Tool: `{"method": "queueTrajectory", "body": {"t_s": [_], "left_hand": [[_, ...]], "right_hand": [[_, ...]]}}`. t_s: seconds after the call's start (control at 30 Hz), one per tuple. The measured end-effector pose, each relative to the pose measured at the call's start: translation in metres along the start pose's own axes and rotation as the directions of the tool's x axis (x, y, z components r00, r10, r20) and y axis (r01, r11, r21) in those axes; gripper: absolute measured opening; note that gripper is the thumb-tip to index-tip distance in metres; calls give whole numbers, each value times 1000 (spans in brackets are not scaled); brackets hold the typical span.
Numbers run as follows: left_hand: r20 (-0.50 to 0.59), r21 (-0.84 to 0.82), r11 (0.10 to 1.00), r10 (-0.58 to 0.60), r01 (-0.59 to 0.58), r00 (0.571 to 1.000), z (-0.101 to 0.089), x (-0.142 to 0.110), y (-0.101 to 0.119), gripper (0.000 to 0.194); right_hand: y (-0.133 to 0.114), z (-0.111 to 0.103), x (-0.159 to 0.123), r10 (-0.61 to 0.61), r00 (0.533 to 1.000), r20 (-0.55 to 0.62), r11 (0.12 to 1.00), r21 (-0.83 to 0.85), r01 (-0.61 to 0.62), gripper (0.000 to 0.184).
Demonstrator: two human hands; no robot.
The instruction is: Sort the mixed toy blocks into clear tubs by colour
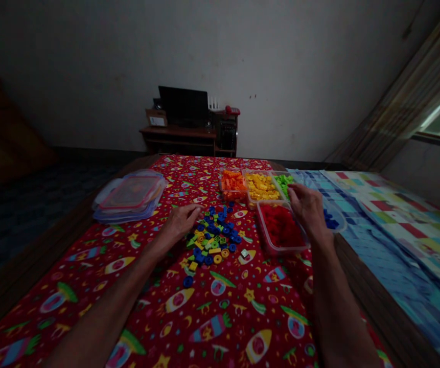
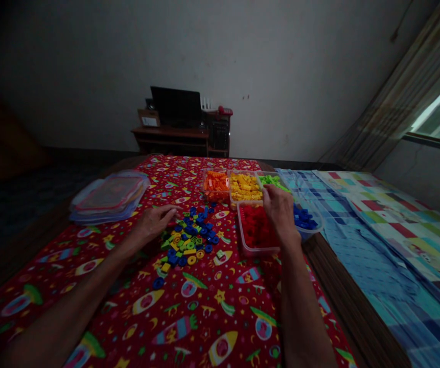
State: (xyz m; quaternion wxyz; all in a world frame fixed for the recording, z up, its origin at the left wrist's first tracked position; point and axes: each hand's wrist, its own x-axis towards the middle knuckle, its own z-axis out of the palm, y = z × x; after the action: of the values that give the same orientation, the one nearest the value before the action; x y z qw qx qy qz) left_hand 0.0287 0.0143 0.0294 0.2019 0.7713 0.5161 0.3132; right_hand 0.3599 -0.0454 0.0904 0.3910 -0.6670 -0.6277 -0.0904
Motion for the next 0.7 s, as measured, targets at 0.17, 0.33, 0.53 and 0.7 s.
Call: {"method": "queueTrajectory", "body": {"t_s": [0.17, 0.33, 0.53, 0.7], "left_hand": [[39, 64, 997, 32, -34, 999, -1, 1, -15, 36], [103, 21, 975, 217, -220, 971, 11, 2, -17, 29], [191, 34, 865, 487, -501, 852, 40, -6, -18, 21], [133, 69, 897, 426, -437, 895, 38, -8, -10, 13]], "right_hand": [[-61, 38, -26, -222, 920, 322, 973, 127, 191, 25], [-78, 71, -55, -340, 811, 475, 940, 179, 289, 32], [-74, 83, -63, -369, 754, 544, 930, 215, 299, 34], [-69, 90, -65, -335, 817, 469, 940, 231, 253, 29]]}}
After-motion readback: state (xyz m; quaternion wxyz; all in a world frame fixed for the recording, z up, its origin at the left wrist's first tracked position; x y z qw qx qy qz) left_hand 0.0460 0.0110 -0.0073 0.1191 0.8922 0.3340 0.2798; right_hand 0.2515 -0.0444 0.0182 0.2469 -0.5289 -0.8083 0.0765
